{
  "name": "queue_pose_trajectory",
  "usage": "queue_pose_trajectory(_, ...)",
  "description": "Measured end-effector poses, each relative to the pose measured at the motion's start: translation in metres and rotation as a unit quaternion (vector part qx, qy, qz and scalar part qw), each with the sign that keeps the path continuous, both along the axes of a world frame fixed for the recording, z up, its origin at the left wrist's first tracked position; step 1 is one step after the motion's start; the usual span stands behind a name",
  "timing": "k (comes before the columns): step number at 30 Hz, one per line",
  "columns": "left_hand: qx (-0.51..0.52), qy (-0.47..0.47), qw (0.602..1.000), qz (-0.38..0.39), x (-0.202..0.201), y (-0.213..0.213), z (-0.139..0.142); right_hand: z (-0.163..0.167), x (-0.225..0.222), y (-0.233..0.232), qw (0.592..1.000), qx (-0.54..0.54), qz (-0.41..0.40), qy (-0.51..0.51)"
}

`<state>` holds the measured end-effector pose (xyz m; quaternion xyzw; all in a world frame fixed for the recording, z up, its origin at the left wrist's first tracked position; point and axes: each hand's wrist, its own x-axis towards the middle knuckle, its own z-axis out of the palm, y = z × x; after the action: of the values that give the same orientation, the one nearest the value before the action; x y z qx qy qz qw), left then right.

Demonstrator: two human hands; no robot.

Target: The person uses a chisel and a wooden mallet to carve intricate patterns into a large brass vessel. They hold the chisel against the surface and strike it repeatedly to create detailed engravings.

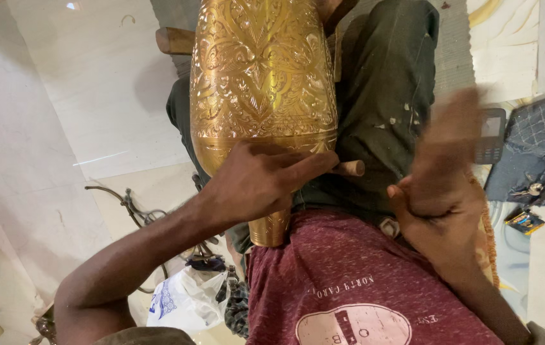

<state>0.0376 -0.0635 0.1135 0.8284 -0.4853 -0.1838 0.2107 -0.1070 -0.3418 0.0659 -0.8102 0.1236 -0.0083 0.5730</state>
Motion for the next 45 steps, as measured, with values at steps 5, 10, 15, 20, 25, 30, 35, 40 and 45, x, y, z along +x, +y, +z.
queue_pose_trajectory(5, -0.018, -0.04, 0.999, 0.014, -0.004, 0.002, 0.005, 0.009, 0.009, 0.008, 0.997, 0.063, -0.018, -0.029)
queue_pose_trajectory(10, 0.05, 0.025, 0.998, 0.021, -0.002, 0.0, 0.002, 0.029, 0.021, 0.011, 0.997, 0.011, 0.013, 0.079)
queue_pose_trajectory(15, 0.048, 0.004, 0.999, 0.021, -0.004, 0.0, 0.0, 0.043, 0.034, 0.016, 0.993, -0.048, 0.062, 0.092)
queue_pose_trajectory(20, 0.018, -0.022, 0.999, 0.026, -0.005, 0.002, 0.001, 0.04, 0.032, 0.016, 0.993, -0.048, 0.007, 0.11)
queue_pose_trajectory(25, 0.0, -0.045, 0.999, 0.012, -0.004, 0.003, -0.001, 0.031, 0.029, 0.015, 0.998, -0.054, 0.006, 0.013)
queue_pose_trajectory(30, -0.019, -0.051, 0.998, 0.017, -0.005, 0.005, -0.001, 0.036, 0.035, 0.021, 0.986, 0.139, -0.091, -0.007)
queue_pose_trajectory(35, 0.006, -0.018, 1.0, 0.018, -0.004, 0.005, -0.003, 0.031, 0.026, 0.013, 0.997, -0.039, 0.013, 0.066)
queue_pose_trajectory(40, -0.021, -0.037, 0.999, 0.014, -0.002, 0.004, -0.001, 0.017, 0.016, 0.014, 0.996, -0.078, 0.033, 0.031)
queue_pose_trajectory(45, 0.057, 0.027, 0.998, 0.026, 0.0, 0.003, 0.003, 0.018, 0.018, 0.009, 0.982, -0.142, 0.05, 0.115)
